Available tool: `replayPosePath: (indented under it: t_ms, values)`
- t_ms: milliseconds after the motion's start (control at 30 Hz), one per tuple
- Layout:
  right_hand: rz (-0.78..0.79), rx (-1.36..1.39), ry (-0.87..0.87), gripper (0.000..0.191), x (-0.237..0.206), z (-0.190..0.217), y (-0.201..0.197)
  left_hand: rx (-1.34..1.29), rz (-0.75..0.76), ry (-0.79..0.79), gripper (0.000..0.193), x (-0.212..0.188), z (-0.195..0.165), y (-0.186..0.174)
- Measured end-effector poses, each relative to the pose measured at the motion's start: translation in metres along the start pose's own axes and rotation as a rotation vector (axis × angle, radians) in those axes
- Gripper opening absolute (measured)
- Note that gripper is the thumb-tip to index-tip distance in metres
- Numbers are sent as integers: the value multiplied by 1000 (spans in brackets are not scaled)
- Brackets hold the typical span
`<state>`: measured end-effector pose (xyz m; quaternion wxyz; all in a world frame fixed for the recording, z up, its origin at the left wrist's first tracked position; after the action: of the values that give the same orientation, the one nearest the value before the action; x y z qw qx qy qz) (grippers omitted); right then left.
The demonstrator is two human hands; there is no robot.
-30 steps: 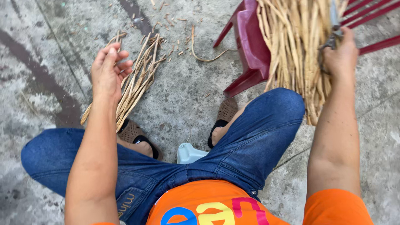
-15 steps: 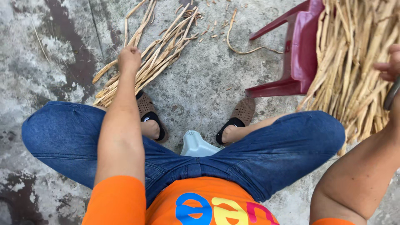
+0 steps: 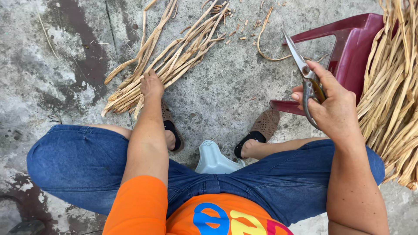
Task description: The person sits on a small stool and uses shears to trim dried plant stems. They pick up stems from a pile on the floor, cut them into shorter pieces, and place the trimmed pieces onto a red plastic chair.
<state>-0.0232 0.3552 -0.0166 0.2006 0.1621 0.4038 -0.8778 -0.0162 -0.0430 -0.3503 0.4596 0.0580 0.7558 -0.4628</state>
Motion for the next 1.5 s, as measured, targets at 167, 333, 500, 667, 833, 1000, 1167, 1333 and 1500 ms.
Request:
replayPosePath:
  t_ms: [167,333,500,667,833,1000,1167,1333,1500]
  values:
    - [17,-91,-131,64,9,1,3,201,-22,-30,38,12,-4,14]
    - [23,-106,-148,64,2,-2,2,195,-66,32,42,10,-3,12]
    - [14,-89,-147,64,-11,-4,-2,89,-91,104,29,-15,-10,-9]
    - [30,-26,-199,60,-21,-11,-1,39,-153,199,29,-62,-18,-36]
    - [-13,-51,-258,63,-27,-21,0,-87,-365,340,24,-98,-27,-55]
    - [-74,-99,-315,64,-29,-30,-2,-262,-415,377,20,-129,-51,-85]
    - [-31,241,-258,60,-19,-43,10,-976,-117,512,20,-169,-94,-128]
    - [95,503,-317,46,-8,-45,29,-1478,338,916,26,-226,-117,-149]
    - [190,556,-486,42,-8,-30,62,-1536,565,1172,29,-266,-125,-130]
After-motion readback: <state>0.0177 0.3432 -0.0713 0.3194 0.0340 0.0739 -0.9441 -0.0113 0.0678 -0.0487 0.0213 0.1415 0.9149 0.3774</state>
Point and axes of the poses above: each hand's wrist, its own x-axis towards the middle knuckle, its own y-axis out of the palm, z = x × y, the point moved 1 cm from there along x, towards the middle knuckle, and after that the axes turned 14 degrees about z, right-handed, at the moved point
